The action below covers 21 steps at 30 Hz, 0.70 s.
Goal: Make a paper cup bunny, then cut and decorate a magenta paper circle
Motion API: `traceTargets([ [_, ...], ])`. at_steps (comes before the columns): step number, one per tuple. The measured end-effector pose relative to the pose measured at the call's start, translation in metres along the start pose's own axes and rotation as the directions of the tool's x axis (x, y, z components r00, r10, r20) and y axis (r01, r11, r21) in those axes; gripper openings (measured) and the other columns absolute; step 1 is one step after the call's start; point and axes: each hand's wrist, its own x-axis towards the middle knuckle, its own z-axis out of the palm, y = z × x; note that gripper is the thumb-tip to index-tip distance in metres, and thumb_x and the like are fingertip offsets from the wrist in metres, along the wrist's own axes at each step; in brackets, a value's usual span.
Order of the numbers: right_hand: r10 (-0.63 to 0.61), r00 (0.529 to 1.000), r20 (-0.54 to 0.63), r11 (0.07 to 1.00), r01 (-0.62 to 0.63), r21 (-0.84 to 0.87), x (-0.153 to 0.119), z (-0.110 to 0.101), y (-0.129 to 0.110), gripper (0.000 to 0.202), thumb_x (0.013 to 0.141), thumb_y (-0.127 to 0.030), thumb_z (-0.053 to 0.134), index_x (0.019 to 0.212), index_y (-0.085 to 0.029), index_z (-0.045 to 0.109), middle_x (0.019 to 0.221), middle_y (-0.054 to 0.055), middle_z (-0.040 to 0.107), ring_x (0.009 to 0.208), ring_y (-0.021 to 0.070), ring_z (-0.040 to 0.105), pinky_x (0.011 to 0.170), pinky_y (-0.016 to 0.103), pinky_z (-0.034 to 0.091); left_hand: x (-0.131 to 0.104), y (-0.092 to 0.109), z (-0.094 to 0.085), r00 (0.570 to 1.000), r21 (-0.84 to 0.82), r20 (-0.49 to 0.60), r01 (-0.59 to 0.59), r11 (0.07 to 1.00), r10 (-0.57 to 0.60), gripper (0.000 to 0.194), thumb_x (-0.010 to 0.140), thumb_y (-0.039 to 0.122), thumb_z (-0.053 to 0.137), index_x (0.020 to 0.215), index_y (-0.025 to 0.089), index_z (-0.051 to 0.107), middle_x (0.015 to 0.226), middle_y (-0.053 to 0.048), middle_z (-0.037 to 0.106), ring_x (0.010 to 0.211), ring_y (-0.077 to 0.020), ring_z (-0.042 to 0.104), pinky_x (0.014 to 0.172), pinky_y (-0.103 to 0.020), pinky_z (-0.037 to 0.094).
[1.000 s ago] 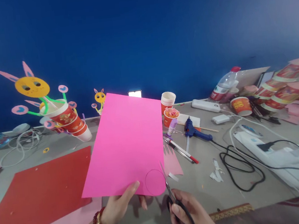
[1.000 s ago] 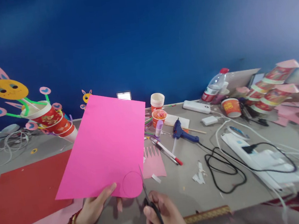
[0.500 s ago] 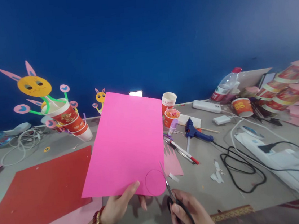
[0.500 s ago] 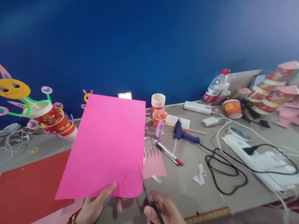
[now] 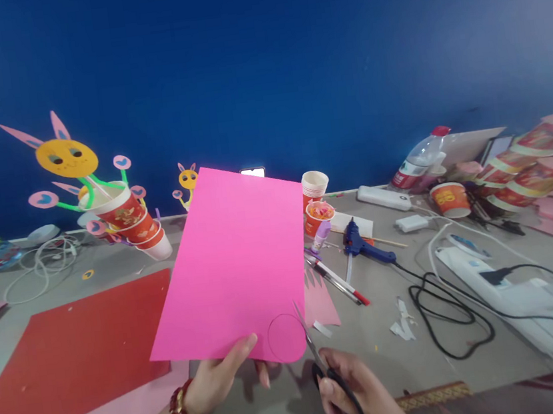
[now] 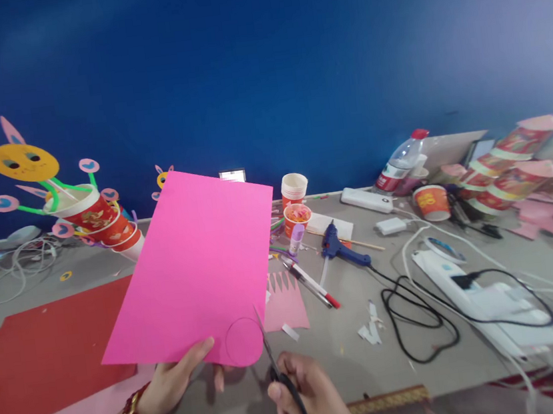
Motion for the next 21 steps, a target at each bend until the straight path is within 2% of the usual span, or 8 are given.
traceTargets([
  [5, -0.031, 0.999, 0.008, 0.999, 0.031, -0.006, 0.003, -0.004, 0.002, 0.062, 0.071, -0.081, 0.056, 0.068, -0.023, 0.037, 0.036, -0.008, 0.047, 0.023, 0.0024, 0.025, 0.031, 0.017, 0.017, -0.001, 0.001, -0.002, 1.000, -0.005, 0.012, 0.018, 1.000, -0.018, 0.053, 0.100, 0.042, 0.038, 0.069, 0.015, 0.072, 0.060, -0.004, 0.070, 0.070, -0.0187, 0.067, 0.090, -0.031, 0.048],
  [13, -0.004, 0.998, 0.057, 0.999, 0.007, -0.049, 0.001, -0.010, -0.018, 0.062, 0.070, -0.082, 0.058, 0.068, -0.024, 0.034, 0.037, -0.009, 0.045, 0.027, 0.0040, 0.030, 0.032, 0.018, 0.019, 0.000, 0.005, -0.005, 0.999, -0.024, 0.029, 0.038, 0.999, -0.037, 0.054, 0.099, 0.043, 0.038, 0.069, 0.015, 0.072, 0.061, -0.005, 0.070, 0.067, -0.0189, 0.067, 0.086, -0.032, 0.051],
  [21, 0.004, 0.997, 0.076, 0.998, 0.001, -0.065, 0.002, -0.014, -0.024, 0.065, 0.068, -0.079, 0.062, 0.065, -0.025, 0.026, 0.037, -0.013, 0.032, 0.031, 0.0063, 0.036, 0.035, 0.018, 0.020, 0.001, 0.003, -0.008, 0.999, 0.003, 0.033, -0.010, 1.000, 0.010, 0.058, 0.100, 0.042, 0.037, 0.062, 0.016, 0.073, 0.063, -0.006, 0.071, 0.076, -0.0204, 0.067, 0.090, -0.032, 0.049],
])
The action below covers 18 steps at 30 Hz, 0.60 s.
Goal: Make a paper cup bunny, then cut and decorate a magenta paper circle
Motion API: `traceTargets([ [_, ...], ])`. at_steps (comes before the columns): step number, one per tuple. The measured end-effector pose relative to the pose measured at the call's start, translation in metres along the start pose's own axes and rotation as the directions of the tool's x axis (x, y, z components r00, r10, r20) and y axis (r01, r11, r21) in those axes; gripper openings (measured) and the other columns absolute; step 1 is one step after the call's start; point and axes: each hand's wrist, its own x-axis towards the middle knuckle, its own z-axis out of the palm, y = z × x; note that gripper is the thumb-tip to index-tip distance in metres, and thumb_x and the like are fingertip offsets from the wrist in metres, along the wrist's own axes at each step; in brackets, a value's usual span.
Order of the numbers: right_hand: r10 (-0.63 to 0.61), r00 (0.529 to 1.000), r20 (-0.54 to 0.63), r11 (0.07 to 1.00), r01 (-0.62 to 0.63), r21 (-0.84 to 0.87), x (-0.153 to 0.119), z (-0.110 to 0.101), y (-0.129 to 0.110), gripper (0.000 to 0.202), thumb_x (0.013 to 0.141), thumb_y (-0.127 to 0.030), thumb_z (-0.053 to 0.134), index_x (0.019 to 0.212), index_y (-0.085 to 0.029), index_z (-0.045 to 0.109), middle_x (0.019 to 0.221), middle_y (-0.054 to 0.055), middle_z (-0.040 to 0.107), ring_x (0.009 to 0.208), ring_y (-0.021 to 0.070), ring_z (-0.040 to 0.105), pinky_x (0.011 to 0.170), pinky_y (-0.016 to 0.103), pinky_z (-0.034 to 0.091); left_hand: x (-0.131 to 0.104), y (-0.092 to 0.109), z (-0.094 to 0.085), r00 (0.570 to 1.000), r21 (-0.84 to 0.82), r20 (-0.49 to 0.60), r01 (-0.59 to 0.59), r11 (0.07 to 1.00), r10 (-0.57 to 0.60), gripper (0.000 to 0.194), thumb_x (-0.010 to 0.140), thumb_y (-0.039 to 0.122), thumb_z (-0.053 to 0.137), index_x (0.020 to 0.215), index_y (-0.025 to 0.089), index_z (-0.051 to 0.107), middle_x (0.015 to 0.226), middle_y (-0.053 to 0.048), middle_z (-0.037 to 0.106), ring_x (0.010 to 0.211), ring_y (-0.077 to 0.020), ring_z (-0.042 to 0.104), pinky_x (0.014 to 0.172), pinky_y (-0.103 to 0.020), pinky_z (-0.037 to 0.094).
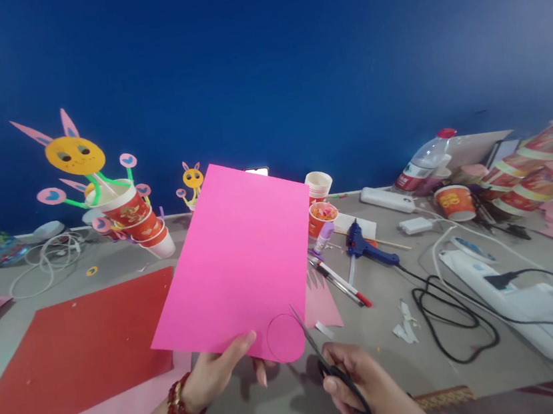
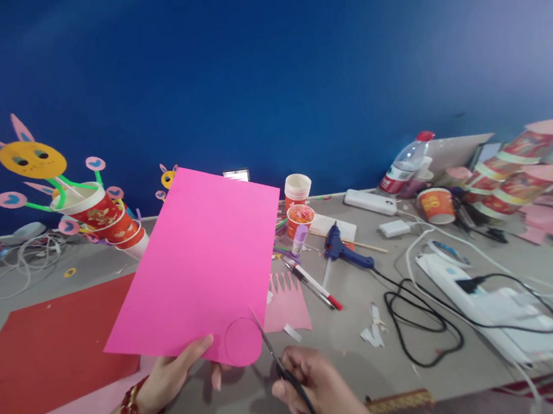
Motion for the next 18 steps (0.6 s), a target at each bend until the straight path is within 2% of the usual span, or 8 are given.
traceTargets([
  [9, 0.004, 1.000, 0.011, 1.000, -0.003, -0.024, -0.0001, -0.0031, -0.0055, 0.066, 0.067, -0.081, 0.061, 0.064, -0.026, 0.025, 0.040, -0.013, 0.029, 0.031, 0.0063, 0.035, 0.036, 0.019, 0.019, 0.0003, -0.0015, -0.0010, 1.000, 0.003, -0.001, -0.001, 1.000, 0.001, 0.061, 0.098, 0.049, 0.037, 0.062, 0.016, 0.072, 0.062, -0.007, 0.071, 0.074, -0.0210, 0.068, 0.086, -0.032, 0.051],
  [18, -0.003, 1.000, 0.012, 0.996, 0.004, -0.090, 0.0005, -0.0083, -0.0077, 0.065, 0.069, -0.081, 0.060, 0.063, -0.024, 0.028, 0.040, -0.012, 0.031, 0.032, 0.0049, 0.035, 0.037, 0.020, 0.018, 0.0006, -0.0008, -0.0016, 1.000, -0.011, -0.003, -0.019, 1.000, 0.019, 0.057, 0.099, 0.043, 0.039, 0.061, 0.016, 0.072, 0.061, -0.006, 0.071, 0.072, -0.0202, 0.068, 0.085, -0.031, 0.051],
])
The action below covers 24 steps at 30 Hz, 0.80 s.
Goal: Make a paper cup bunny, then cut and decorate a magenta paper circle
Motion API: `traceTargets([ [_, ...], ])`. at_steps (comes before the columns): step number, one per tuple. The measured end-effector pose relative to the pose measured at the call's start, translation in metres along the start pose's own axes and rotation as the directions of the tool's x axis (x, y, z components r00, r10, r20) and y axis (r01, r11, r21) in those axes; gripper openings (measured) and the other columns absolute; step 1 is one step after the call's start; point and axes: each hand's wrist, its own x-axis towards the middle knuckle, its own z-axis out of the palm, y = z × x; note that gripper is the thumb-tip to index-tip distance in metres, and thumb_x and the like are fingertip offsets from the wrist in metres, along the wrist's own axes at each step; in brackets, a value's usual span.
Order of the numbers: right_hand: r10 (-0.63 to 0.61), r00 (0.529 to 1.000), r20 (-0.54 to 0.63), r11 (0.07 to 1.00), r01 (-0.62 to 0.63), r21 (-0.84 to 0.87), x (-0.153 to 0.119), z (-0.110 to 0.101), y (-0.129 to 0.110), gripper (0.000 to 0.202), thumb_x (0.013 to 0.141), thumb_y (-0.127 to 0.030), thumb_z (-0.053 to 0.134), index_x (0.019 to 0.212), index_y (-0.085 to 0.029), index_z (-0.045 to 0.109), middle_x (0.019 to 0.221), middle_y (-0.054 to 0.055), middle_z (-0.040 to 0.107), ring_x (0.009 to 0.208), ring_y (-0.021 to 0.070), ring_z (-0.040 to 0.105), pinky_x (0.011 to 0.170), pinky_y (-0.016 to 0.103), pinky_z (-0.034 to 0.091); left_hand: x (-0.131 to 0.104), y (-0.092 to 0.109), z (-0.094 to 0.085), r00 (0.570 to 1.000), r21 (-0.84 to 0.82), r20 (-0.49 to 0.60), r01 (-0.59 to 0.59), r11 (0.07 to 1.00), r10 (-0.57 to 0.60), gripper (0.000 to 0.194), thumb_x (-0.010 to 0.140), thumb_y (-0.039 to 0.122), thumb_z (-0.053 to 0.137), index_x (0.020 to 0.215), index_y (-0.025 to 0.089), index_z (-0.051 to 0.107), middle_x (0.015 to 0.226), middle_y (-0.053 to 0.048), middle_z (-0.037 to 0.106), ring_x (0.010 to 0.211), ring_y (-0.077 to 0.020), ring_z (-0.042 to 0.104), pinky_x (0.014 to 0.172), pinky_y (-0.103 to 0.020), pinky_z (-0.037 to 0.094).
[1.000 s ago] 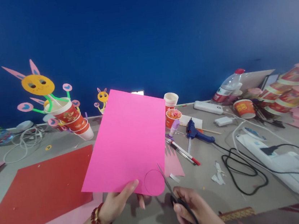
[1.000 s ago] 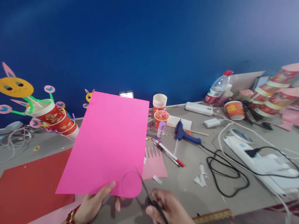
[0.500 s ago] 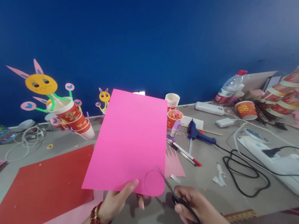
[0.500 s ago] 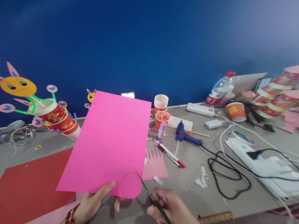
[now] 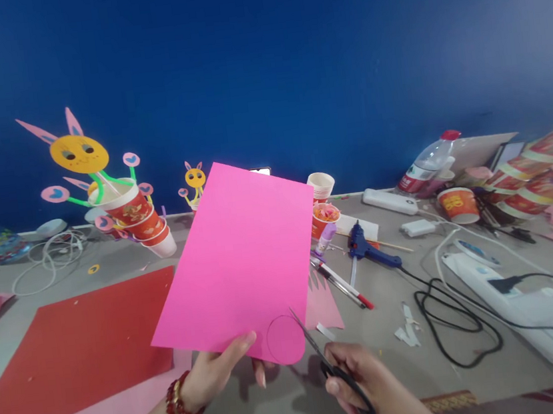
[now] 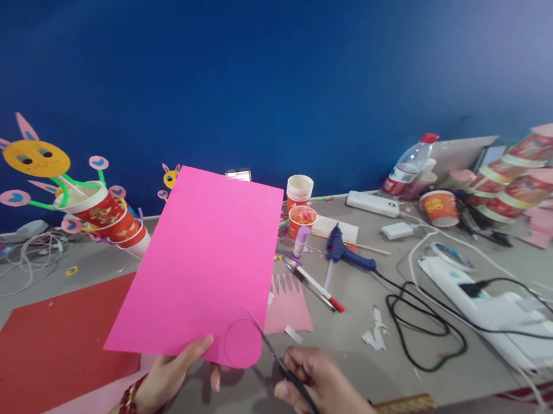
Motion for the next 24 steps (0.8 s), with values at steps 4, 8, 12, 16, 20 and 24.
traceTargets([
  [4, 0.012, 1.000, -0.001, 1.000, -0.012, -0.021, -0.0005, -0.0014, 0.0009, 0.065, 0.069, -0.079, 0.061, 0.062, -0.024, 0.028, 0.040, -0.012, 0.032, 0.032, 0.0045, 0.035, 0.036, 0.019, 0.017, -0.0005, 0.0017, -0.0005, 1.000, 0.006, 0.002, 0.014, 1.000, -0.014, 0.056, 0.099, 0.042, 0.040, 0.061, 0.017, 0.072, 0.061, -0.005, 0.072, 0.073, -0.0203, 0.069, 0.088, -0.031, 0.050],
  [8, 0.027, 1.000, -0.003, 1.000, -0.027, -0.014, -0.0001, -0.0017, 0.0007, 0.066, 0.068, -0.081, 0.060, 0.062, -0.024, 0.027, 0.040, -0.012, 0.030, 0.031, 0.0039, 0.033, 0.035, 0.019, 0.016, -0.0005, 0.0045, -0.0006, 1.000, 0.009, 0.008, 0.024, 1.000, -0.024, 0.055, 0.099, 0.040, 0.040, 0.061, 0.018, 0.072, 0.063, -0.005, 0.072, 0.073, -0.0201, 0.068, 0.089, -0.030, 0.050],
  [12, 0.017, 1.000, -0.004, 1.000, -0.017, -0.024, -0.0002, -0.0025, -0.0001, 0.066, 0.069, -0.081, 0.060, 0.062, -0.024, 0.027, 0.040, -0.012, 0.031, 0.032, 0.0033, 0.031, 0.035, 0.019, 0.017, 0.0000, 0.0053, -0.0010, 1.000, -0.018, 0.016, 0.011, 1.000, -0.011, 0.055, 0.100, 0.039, 0.039, 0.063, 0.016, 0.073, 0.062, -0.006, 0.071, 0.073, -0.0203, 0.068, 0.089, -0.031, 0.050],
  [16, 0.027, 1.000, -0.004, 0.998, -0.027, -0.057, -0.0004, -0.0037, -0.0013, 0.066, 0.069, -0.081, 0.059, 0.062, -0.024, 0.028, 0.039, -0.012, 0.032, 0.031, 0.0036, 0.033, 0.035, 0.018, 0.018, 0.0003, 0.0019, -0.0030, 0.999, -0.016, 0.035, -0.004, 1.000, 0.005, 0.057, 0.100, 0.039, 0.038, 0.063, 0.015, 0.074, 0.062, -0.007, 0.071, 0.073, -0.0204, 0.068, 0.089, -0.032, 0.050],
  [20, 0.029, 1.000, 0.001, 0.997, -0.029, -0.077, -0.0002, -0.0054, -0.0009, 0.066, 0.069, -0.082, 0.058, 0.062, -0.024, 0.028, 0.039, -0.012, 0.034, 0.032, 0.0034, 0.034, 0.035, 0.018, 0.018, 0.0002, -0.0020, -0.0055, 0.999, 0.003, 0.043, -0.021, 1.000, 0.021, 0.057, 0.100, 0.039, 0.039, 0.063, 0.014, 0.074, 0.062, -0.008, 0.071, 0.074, -0.0205, 0.068, 0.090, -0.032, 0.049],
  [24, 0.054, 0.999, -0.006, 0.996, -0.054, -0.072, -0.0009, -0.0076, 0.0000, 0.064, 0.068, -0.079, 0.061, 0.061, -0.024, 0.028, 0.041, -0.012, 0.033, 0.032, 0.0036, 0.034, 0.034, 0.017, 0.020, 0.0011, -0.0019, -0.0074, 0.998, -0.012, 0.059, -0.028, 1.000, 0.028, 0.054, 0.100, 0.039, 0.040, 0.068, 0.013, 0.076, 0.059, -0.007, 0.070, 0.072, -0.0206, 0.068, 0.088, -0.032, 0.050],
])
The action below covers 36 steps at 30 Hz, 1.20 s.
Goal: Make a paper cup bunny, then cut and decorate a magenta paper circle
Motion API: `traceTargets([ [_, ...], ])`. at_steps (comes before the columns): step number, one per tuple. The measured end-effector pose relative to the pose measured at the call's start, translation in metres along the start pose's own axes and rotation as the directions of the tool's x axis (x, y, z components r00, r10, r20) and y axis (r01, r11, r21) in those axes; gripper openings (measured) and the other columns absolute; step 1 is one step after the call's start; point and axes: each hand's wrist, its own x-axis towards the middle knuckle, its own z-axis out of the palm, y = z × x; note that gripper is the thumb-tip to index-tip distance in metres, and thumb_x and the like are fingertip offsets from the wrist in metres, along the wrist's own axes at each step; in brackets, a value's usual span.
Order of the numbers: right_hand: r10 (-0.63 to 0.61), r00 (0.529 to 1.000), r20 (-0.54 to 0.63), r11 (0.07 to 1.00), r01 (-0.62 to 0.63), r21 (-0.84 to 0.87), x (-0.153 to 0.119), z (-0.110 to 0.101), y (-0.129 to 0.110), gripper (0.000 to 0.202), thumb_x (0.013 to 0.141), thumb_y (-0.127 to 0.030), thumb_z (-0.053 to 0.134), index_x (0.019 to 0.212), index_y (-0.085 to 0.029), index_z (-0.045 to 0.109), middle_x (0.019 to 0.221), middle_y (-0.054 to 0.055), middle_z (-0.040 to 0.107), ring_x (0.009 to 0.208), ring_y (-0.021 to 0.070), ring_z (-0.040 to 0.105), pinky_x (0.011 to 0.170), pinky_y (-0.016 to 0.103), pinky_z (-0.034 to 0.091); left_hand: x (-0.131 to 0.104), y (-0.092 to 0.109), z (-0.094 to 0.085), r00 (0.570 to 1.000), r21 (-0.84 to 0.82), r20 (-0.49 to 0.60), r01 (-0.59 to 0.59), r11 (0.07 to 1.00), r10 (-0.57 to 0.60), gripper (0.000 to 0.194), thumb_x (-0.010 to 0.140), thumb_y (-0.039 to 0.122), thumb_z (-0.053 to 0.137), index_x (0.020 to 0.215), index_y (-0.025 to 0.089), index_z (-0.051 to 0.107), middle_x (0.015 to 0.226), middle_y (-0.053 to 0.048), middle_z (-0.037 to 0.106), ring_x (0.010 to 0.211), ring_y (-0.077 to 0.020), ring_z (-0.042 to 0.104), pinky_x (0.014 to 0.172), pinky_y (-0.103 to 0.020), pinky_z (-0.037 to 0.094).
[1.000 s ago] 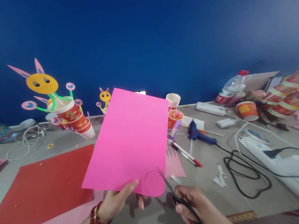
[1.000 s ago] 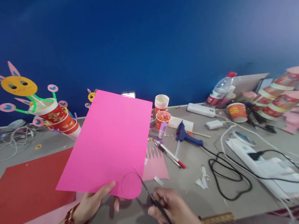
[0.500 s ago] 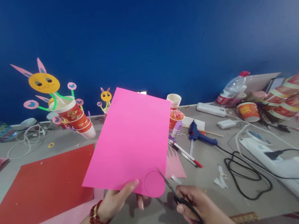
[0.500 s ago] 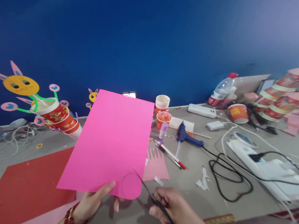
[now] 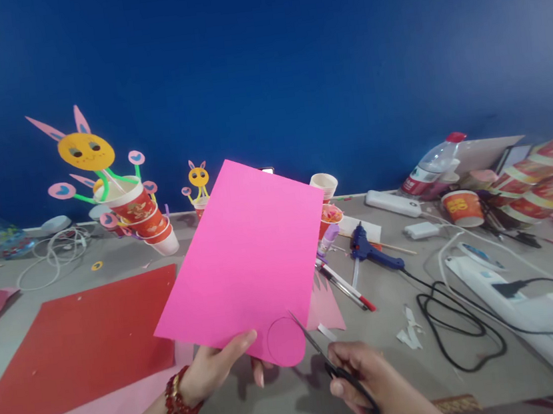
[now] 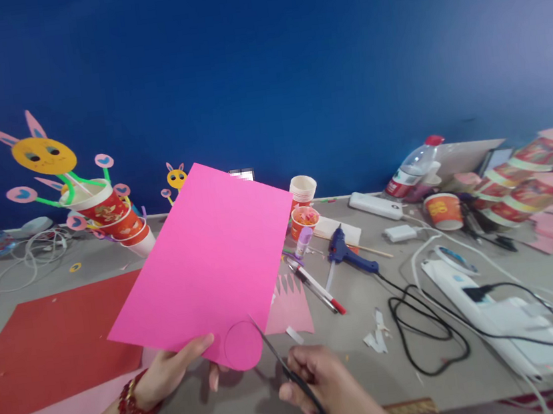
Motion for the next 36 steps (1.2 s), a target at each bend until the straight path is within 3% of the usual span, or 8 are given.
traceTargets([
  [12, 0.043, 0.999, 0.019, 0.999, -0.043, 0.011, 0.001, -0.006, 0.002, 0.063, 0.067, -0.069, 0.071, 0.061, -0.023, 0.029, 0.044, -0.013, 0.030, 0.032, 0.0034, 0.035, 0.033, 0.017, 0.019, 0.000, -0.001, -0.001, 1.000, -0.039, 0.014, 0.018, 0.999, -0.017, 0.051, 0.100, 0.036, 0.040, 0.072, 0.013, 0.076, 0.056, -0.005, 0.070, 0.068, -0.0207, 0.068, 0.084, -0.033, 0.052],
  [28, 0.079, 0.996, 0.035, 0.997, -0.079, -0.005, -0.001, -0.012, -0.003, 0.053, 0.070, -0.047, 0.076, 0.060, -0.024, 0.029, 0.043, -0.014, 0.027, 0.031, 0.0030, 0.031, 0.033, 0.016, 0.019, 0.001, 0.004, -0.004, 0.998, -0.053, 0.067, 0.008, 0.999, -0.005, 0.055, 0.100, 0.039, 0.040, 0.061, 0.014, 0.070, 0.055, -0.007, 0.069, 0.064, -0.0195, 0.067, 0.082, -0.033, 0.052],
  [36, 0.052, 0.997, 0.062, 0.999, -0.052, -0.003, 0.001, -0.015, 0.004, 0.052, 0.072, -0.050, 0.074, 0.061, -0.023, 0.030, 0.043, -0.014, 0.028, 0.031, 0.0029, 0.033, 0.032, 0.015, 0.018, 0.000, 0.005, -0.004, 0.998, -0.056, 0.061, 0.026, 0.998, -0.023, 0.054, 0.099, 0.040, 0.040, 0.064, 0.014, 0.071, 0.054, -0.006, 0.069, 0.063, -0.0192, 0.067, 0.081, -0.032, 0.052],
])
